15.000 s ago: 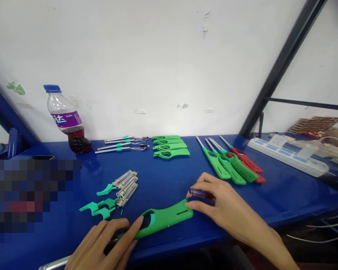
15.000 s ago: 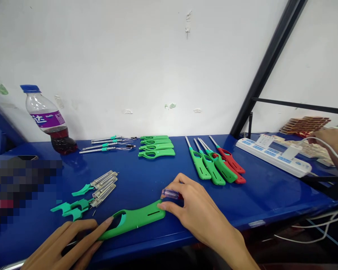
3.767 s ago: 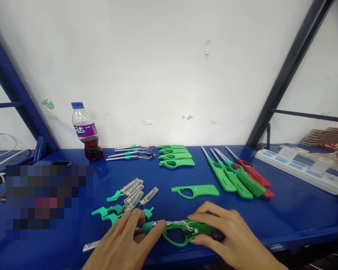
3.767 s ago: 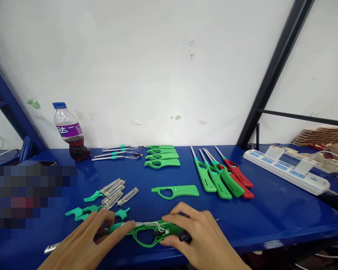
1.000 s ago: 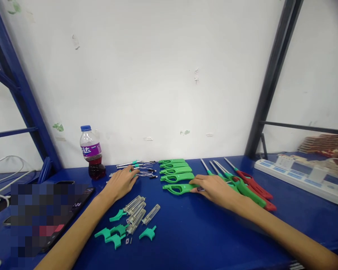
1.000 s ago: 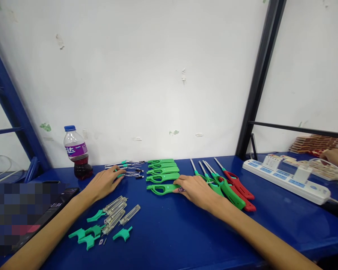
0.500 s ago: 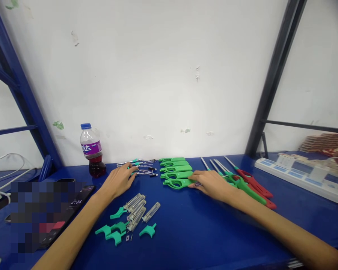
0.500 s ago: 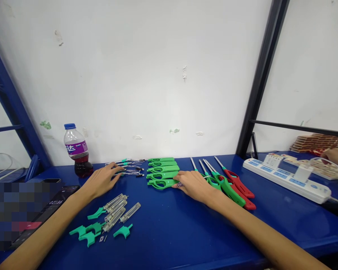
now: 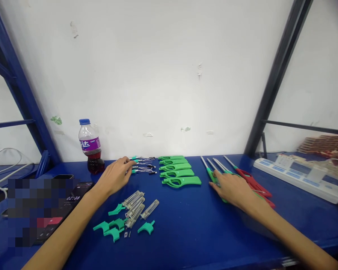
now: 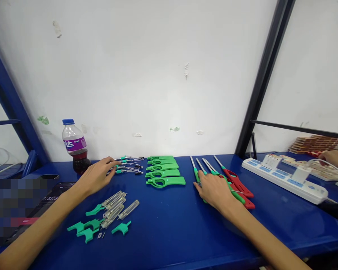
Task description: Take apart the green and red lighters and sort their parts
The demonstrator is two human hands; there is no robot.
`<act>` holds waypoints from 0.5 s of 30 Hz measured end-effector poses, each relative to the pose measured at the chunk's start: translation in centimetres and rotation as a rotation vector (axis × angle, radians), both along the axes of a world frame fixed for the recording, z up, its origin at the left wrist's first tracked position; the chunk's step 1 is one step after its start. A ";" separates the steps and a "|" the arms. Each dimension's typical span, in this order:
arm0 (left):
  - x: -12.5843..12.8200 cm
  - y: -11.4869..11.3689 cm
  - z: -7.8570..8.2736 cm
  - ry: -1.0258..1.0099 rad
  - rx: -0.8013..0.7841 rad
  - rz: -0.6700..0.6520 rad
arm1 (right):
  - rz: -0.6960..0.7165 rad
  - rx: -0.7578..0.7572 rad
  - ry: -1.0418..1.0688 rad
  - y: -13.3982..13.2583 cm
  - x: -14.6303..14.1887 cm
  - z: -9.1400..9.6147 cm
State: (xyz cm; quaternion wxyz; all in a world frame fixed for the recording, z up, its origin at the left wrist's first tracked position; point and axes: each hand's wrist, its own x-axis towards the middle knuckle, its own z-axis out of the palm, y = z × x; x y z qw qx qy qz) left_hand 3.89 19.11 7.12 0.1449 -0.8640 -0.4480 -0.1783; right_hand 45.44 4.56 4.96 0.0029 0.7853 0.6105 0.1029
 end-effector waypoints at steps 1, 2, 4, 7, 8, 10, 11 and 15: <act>0.0 0.0 -0.1 -0.004 0.008 -0.009 | -0.004 0.007 0.008 0.2 -0.1 -0.2; 0.0 0.0 -0.2 -0.009 0.019 -0.017 | -0.007 0.018 0.019 0.3 -0.1 -0.2; 0.0 -0.1 -0.2 -0.027 0.049 -0.037 | -0.003 0.051 0.046 0.3 -0.1 -0.1; 0.1 -0.5 0.5 -0.080 0.130 -0.088 | 0.029 0.137 0.105 -1.0 0.2 0.6; 0.3 -1.0 1.0 -0.110 0.169 -0.109 | 0.047 0.172 0.130 -1.8 0.3 0.8; 1.2 -2.6 2.2 -0.192 0.261 -0.157 | 0.097 0.236 0.185 -4.1 0.5 1.0; 1.9 -3.9 2.7 -0.245 0.310 -0.182 | 0.134 0.257 0.212 -5.5 0.4 1.0; 5.2 -11.7 2.5 -0.389 0.479 -0.347 | 0.592 0.326 0.387 -10.5 -1.4 1.4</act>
